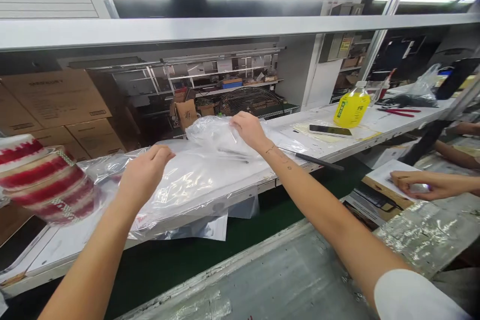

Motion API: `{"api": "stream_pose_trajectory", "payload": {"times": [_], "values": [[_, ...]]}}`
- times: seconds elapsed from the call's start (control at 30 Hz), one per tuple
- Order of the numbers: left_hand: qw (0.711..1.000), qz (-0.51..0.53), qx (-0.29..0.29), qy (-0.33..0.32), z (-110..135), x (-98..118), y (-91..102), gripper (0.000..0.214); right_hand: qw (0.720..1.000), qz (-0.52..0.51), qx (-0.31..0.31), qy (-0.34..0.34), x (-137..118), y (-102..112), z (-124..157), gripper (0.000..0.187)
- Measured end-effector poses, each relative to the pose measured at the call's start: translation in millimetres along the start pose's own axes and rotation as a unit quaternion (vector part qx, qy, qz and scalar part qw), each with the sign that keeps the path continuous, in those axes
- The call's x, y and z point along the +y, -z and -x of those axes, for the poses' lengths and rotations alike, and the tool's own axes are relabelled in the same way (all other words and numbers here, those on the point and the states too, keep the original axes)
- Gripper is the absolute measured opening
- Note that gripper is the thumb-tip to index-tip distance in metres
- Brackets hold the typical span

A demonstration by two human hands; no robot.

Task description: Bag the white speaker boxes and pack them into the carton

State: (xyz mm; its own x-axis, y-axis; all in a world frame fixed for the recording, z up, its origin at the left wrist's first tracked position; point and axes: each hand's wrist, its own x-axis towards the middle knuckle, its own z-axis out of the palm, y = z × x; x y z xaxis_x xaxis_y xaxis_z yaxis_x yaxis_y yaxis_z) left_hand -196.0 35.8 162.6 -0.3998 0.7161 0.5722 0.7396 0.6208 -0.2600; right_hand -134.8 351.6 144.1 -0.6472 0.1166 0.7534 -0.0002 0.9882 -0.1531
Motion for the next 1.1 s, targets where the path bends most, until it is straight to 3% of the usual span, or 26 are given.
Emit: {"api": "stream_pose_trajectory", "payload": {"times": [0.07, 0.13, 0.2, 0.23, 0.3, 0.37, 0.4, 0.47, 0.53, 0.67, 0.77, 0.93, 1.1], "values": [[0.999, -0.035, 0.011, -0.016, 15.5, -5.0, 4.9, 0.042, 0.999, 0.019, -0.028, 0.003, -5.5, -4.6, 16.4, 0.028], [0.999, -0.037, 0.002, -0.031, 30.8, -7.0, 3.5, 0.04, 0.992, -0.01, -0.12, 0.03, -9.4, -1.7, 37.4, 0.029], [0.999, -0.021, -0.033, -0.035, 44.8, -7.1, -4.4, 0.038, 0.972, -0.086, -0.209, 0.059, -7.2, 11.2, 63.1, 0.036], [0.998, -0.008, -0.05, -0.035, 51.1, -7.0, -10.2, 0.038, 0.969, -0.116, -0.212, 0.049, -3.0, 20.3, 77.6, 0.044], [0.997, 0.026, -0.075, -0.023, 62.1, -7.4, -23.5, 0.038, 0.987, -0.093, -0.12, -0.055, 11.1, 38.8, 107.8, 0.05], [0.994, 0.058, -0.097, -0.002, 70.6, -8.9, -36.5, 0.039, 0.973, 0.037, -0.029, -0.227, 30.1, 51.2, 134.5, 0.048], [0.992, 0.068, -0.107, 0.01, 73.9, -9.7, -42.1, 0.04, 0.949, 0.11, -0.034, -0.295, 39.9, 54.1, 144.4, 0.047], [0.988, 0.084, -0.128, 0.027, 78.9, -10.2, -50.4, 0.042, 0.907, 0.207, -0.117, -0.348, 56.5, 55.4, 154.1, 0.041], [0.984, 0.112, -0.137, 0.034, 83.1, -6.7, -54.7, 0.043, 0.898, 0.229, -0.181, -0.328, 65.6, 55.3, 149.8, 0.034], [0.977, 0.173, -0.116, 0.046, 93.0, 12.3, -58.6, 0.043, 0.907, 0.232, -0.154, -0.316, 58.8, 56.6, 117.3, 0.037], [0.978, 0.187, -0.064, 0.071, 101.3, 23.8, -66.9, 0.041, 0.919, 0.219, -0.187, -0.271, 40.0, 44.4, 99.0, 0.032], [0.969, 0.222, 0.007, 0.106, 115.9, 23.4, -80.3, 0.035, 0.928, 0.167, -0.25, -0.22, 23.4, 16.3, 100.4, 0.026], [0.973, 0.208, 0.047, 0.084, 120.5, 16.2, -87.3, 0.036, 0.933, 0.097, -0.298, -0.177, 35.2, 28.9, 102.2, 0.025]]}}
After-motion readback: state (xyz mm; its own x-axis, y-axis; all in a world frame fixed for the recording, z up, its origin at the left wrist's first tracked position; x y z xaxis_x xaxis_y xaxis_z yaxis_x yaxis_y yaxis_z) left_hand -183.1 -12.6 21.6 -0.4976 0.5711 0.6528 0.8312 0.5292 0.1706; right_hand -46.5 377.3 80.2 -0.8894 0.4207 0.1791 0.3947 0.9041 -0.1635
